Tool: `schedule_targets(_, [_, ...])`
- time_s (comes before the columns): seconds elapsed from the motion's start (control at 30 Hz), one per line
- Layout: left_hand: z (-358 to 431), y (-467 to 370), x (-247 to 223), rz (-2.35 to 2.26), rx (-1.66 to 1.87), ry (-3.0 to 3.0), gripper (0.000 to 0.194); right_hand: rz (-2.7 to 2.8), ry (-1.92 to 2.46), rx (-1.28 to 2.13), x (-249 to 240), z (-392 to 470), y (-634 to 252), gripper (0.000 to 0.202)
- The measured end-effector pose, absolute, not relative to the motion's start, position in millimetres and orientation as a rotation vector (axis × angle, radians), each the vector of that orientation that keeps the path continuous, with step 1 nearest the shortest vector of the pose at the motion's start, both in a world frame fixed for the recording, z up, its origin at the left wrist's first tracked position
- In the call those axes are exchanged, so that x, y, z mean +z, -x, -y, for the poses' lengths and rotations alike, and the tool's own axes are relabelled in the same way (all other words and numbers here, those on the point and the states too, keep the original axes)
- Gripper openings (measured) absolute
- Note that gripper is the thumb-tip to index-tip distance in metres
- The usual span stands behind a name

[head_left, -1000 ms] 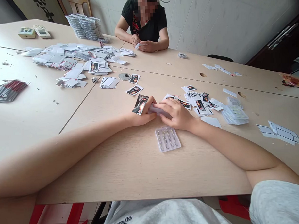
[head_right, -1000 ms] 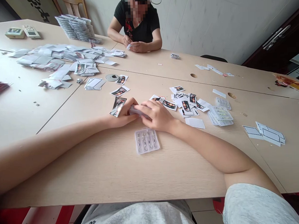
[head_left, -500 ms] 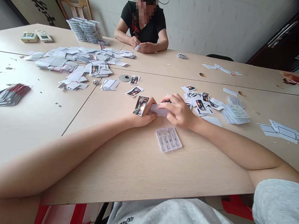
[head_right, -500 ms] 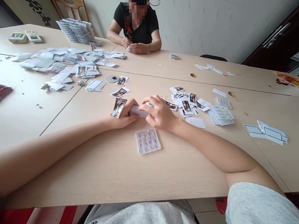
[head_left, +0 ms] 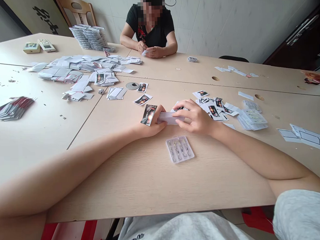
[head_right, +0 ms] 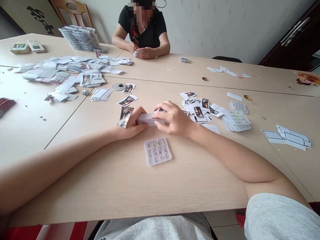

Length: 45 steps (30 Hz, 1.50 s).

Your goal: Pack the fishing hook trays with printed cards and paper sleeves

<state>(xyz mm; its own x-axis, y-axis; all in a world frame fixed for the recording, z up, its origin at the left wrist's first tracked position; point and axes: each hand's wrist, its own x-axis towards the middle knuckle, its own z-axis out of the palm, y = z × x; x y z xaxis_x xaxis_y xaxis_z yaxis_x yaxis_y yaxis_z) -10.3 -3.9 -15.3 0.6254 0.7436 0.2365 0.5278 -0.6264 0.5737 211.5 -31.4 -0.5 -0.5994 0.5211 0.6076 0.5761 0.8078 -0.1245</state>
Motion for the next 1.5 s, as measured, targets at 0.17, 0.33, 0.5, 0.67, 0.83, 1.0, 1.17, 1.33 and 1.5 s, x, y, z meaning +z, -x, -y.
schedule_targets(0.17, [5, 11, -12, -1.036, 0.607, -2.399, 0.018, 2.271, 0.782, -0.093, 0, 33, -217, 0.018])
schedule_targets(0.33, [6, 11, -11, -1.040, 0.594, -2.399, 0.018, 2.261, 0.728, -0.091, -1, 32, -221, 0.014])
schedule_targets(0.5, [5, 11, -13, -1.051, 0.575, -2.367, 0.018, 2.306, 0.691, -0.054, 0, 30, -224, 0.010])
schedule_targets(0.67, [3, 12, -15, -1.049, 0.577, -2.357, 0.019, 2.288, 0.687, -0.023, -1, 29, -222, 0.010])
schedule_targets(0.83, [3, 13, -16, -1.024, 0.579, -2.386, 0.021, 2.304, 0.681, 0.021, -3, 30, -220, 0.007])
schedule_targets(1.0, [1, 13, -18, -1.041, 0.570, -2.392, 0.020, 2.238, 0.785, 0.153, -10, 29, -223, 0.020])
schedule_targets(1.17, [2, 13, -16, -1.043, 0.585, -2.385, 0.021, 2.156, 0.987, 0.336, -15, 30, -223, 0.039])
schedule_targets(1.33, [8, 12, -10, -0.988, 0.660, -2.396, 0.020, 2.131, 0.913, 0.202, -11, 33, -220, 0.034])
schedule_targets(1.5, [8, 12, -14, -0.989, 0.634, -2.472, 0.028, 2.359, 0.830, 0.196, -13, 32, -223, 0.040])
